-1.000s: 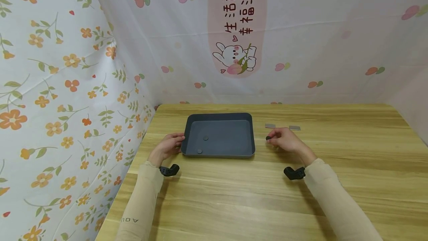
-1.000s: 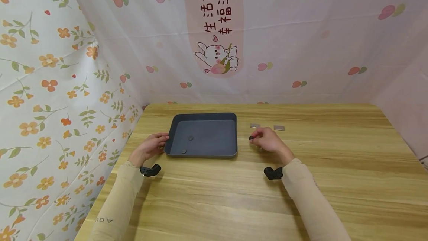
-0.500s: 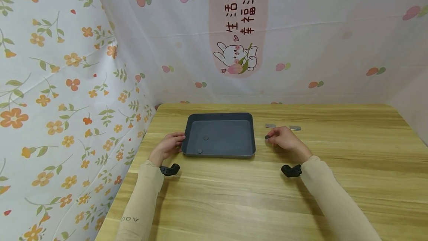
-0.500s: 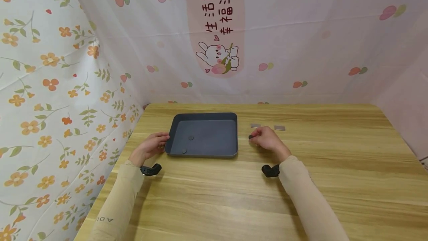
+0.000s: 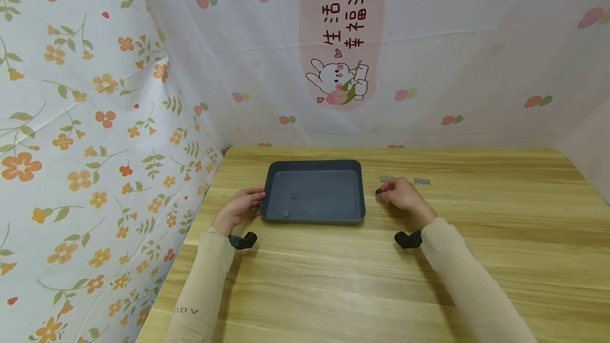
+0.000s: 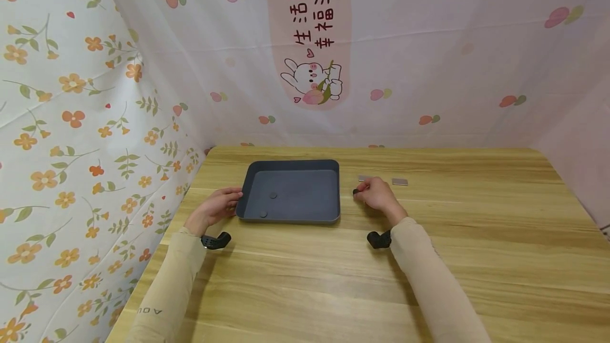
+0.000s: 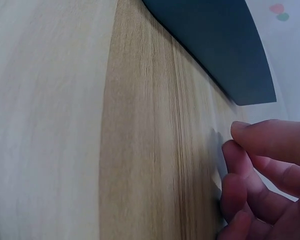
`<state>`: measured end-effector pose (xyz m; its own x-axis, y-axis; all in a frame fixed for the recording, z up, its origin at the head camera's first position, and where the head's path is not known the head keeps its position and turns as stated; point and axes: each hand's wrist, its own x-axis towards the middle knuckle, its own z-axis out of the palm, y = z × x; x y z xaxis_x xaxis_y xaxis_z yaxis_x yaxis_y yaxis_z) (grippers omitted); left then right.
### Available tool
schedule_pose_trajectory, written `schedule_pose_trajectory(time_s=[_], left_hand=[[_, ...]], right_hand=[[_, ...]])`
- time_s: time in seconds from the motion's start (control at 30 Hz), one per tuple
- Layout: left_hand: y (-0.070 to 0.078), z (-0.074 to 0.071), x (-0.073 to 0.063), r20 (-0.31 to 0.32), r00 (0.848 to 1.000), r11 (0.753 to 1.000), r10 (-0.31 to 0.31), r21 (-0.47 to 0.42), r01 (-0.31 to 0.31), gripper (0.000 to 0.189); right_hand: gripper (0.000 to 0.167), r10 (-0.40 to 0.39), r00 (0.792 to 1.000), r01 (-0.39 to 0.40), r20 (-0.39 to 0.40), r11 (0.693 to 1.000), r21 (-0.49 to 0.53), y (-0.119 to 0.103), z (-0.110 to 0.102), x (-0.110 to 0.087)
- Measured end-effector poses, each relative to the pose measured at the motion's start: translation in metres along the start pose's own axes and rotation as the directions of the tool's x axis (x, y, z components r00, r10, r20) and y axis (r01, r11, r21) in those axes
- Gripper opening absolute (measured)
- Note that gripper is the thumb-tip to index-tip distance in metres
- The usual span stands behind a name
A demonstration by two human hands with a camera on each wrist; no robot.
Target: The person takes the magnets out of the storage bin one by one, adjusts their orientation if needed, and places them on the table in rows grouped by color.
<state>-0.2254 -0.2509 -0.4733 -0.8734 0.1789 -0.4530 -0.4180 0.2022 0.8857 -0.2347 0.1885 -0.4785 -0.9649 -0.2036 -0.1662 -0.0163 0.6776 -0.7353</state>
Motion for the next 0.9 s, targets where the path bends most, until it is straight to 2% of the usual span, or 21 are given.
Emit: schedule_pose_trajectory(time_s=[0.2, 0.4, 0.67, 0.9], left_hand=[[-0.0007, -0.0003, 0.0005, -0.001, 1.000, 1.000, -0.004, -0.002, 0.004, 0.048], [-0.0016, -0.0005, 0.0004, -0.005, 1.000, 1.000, -0.005, 0.000, 0.005, 0.048], [-0.0024, -0.0005, 0.0003, -0.006, 1.000, 1.000, 0.001, -0.002, -0.001, 0.048], [-0.0029, -0.0015, 0.0018, -0.006, 1.000, 1.000, 0.002, 0.001, -0.002, 0.048]], right_hand=[[0.017, 0.010, 0.999, -0.011, -0.038, 1.000, -0.027, 0.0001, 0.0025, 0.0035], [0.015, 0.033, 0.998, -0.035, -0.045, 0.998, -0.043, -0.0016, 0.0043, 0.0051], [0.018, 0.085, 0.995, -0.086, -0.044, 0.996, -0.031, -0.0040, 0.0043, 0.0054], [0.017, 0.108, 0.990, -0.109, -0.088, 0.994, -0.011, -0.0046, 0.0048, 0.0068]])
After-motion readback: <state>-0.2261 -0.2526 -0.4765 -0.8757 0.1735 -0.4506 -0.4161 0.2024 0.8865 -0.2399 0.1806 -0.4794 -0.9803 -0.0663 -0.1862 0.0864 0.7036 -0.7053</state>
